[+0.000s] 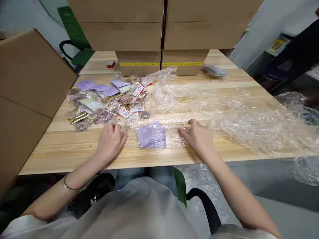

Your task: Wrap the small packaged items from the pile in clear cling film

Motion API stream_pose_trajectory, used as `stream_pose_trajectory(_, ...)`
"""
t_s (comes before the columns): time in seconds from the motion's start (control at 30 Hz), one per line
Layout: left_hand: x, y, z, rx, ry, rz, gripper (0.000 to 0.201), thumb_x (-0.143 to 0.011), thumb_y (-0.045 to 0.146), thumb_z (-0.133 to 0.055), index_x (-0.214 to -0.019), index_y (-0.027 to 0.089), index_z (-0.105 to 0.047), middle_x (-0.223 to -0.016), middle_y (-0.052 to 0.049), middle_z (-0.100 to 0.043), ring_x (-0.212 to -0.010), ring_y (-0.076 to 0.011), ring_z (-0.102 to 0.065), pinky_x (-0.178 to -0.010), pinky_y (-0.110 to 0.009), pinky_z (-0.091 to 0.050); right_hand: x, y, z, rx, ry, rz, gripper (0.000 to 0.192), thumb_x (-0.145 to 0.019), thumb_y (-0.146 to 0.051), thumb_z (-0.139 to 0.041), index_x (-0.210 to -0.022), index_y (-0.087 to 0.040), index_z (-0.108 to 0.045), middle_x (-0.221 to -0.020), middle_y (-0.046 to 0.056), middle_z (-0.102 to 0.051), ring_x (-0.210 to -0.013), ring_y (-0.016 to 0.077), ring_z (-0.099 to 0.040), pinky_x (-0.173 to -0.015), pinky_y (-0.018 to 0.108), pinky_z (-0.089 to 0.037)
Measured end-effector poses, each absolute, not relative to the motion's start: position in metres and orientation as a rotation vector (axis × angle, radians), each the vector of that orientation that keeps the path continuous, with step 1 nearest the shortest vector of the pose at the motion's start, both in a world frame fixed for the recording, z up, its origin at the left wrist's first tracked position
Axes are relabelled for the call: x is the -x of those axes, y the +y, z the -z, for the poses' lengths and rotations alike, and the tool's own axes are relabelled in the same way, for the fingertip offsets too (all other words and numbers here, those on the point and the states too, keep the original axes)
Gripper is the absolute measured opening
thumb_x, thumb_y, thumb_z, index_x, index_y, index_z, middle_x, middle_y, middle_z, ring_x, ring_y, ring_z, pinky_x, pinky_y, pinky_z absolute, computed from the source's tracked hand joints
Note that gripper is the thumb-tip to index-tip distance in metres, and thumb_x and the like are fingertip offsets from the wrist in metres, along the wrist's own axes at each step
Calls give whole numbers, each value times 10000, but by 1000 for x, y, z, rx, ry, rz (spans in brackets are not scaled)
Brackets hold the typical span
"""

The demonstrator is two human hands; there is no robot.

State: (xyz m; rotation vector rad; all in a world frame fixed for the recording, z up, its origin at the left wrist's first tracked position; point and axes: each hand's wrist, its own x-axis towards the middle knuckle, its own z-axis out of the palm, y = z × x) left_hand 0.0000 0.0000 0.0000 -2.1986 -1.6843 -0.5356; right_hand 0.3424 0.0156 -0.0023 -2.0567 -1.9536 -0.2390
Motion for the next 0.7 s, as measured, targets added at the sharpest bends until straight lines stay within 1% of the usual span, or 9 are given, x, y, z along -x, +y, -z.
stream_pose_trajectory(0.07,1,-1,-7,2477,-1302,632,548,-909,223,-555,-1413,154,-352,-1320,-213,-485,-1308,-381,-432,-1036,-559,-409,-338,5,-4,1645,-2255,203,530,-883,-420,-564,-1277,-67,-546,-1176,246,-641,-1078,398,-624,-852,569,-526)
stream_pose_trajectory(0.17,-7,1,-14,2910,-923,524,690,-885,312,-585,-1483,197,-261,-1481,-180,-378,-1416,-338,-316,-1149,-527,-308,-329,-7,-5,1148,-2568,-29,645,-853,-301,-556,-1453,-133,-393,-1493,178,-429,-1388,355,-384,-1090,564,-385)
stream_pose_trajectory(0.23,-16,6,-13,3149,-899,325,776,-838,366,-618,-1497,158,-264,-1542,-202,-303,-1443,-369,-261,-1157,-543,-291,-321,-9,0,1002,-2659,-233,758,-813,-229,-544,-1523,-162,-285,-1590,126,-275,-1469,321,-232,-1161,550,-298)
stream_pose_trajectory(0.27,-21,9,-11,3195,-963,266,781,-821,344,-621,-1495,141,-282,-1548,-211,-298,-1442,-382,-261,-1153,-554,-292,-318,-8,4,1015,-2649,-285,774,-806,-195,-530,-1534,-169,-268,-1599,115,-253,-1476,307,-215,-1171,540,-288)
stream_pose_trajectory(0.33,-29,17,-6,3214,-1084,233,731,-809,237,-589,-1482,125,-328,-1526,-210,-350,-1421,-368,-318,-1146,-546,-310,-314,-3,11,1070,-2605,-309,721,-836,-140,-490,-1529,-195,-301,-1574,99,-319,-1464,274,-263,-1171,511,-308)
stream_pose_trajectory(0.4,-30,24,-2,3224,-1147,234,657,-822,135,-520,-1462,108,-377,-1504,-201,-403,-1400,-321,-379,-1144,-500,-337,-315,2,16,1100,-2582,-287,626,-892,-113,-443,-1503,-228,-370,-1522,76,-419,-1438,250,-327,-1164,489,-336)
stream_pose_trajectory(0.5,-20,29,-8,3333,-1163,272,572,-875,77,-433,-1444,133,-434,-1517,-150,-424,-1404,-249,-400,-1162,-448,-333,-325,5,13,1129,-2558,-306,532,-937,-122,-416,-1452,-245,-460,-1438,68,-528,-1363,260,-452,-1113,478,-413)
stream_pose_trajectory(0.6,-5,30,-26,3560,-1207,359,459,-954,147,-413,-1399,205,-514,-1473,-77,-494,-1338,-187,-495,-1144,-393,-373,-337,4,-2,1255,-2462,-493,482,-956,-176,-409,-1424,-255,-497,-1301,67,-644,-1147,259,-645,-942,417,-545)
stream_pose_trajectory(0.7,5,30,-44,3698,-1458,451,350,-981,273,-461,-1285,228,-629,-1333,-54,-625,-1200,-184,-620,-1060,-359,-463,-344,5,-20,1315,-2344,-723,364,-980,-278,-412,-1292,-248,-597,-1192,63,-702,-1042,251,-687,-863,382,-554)
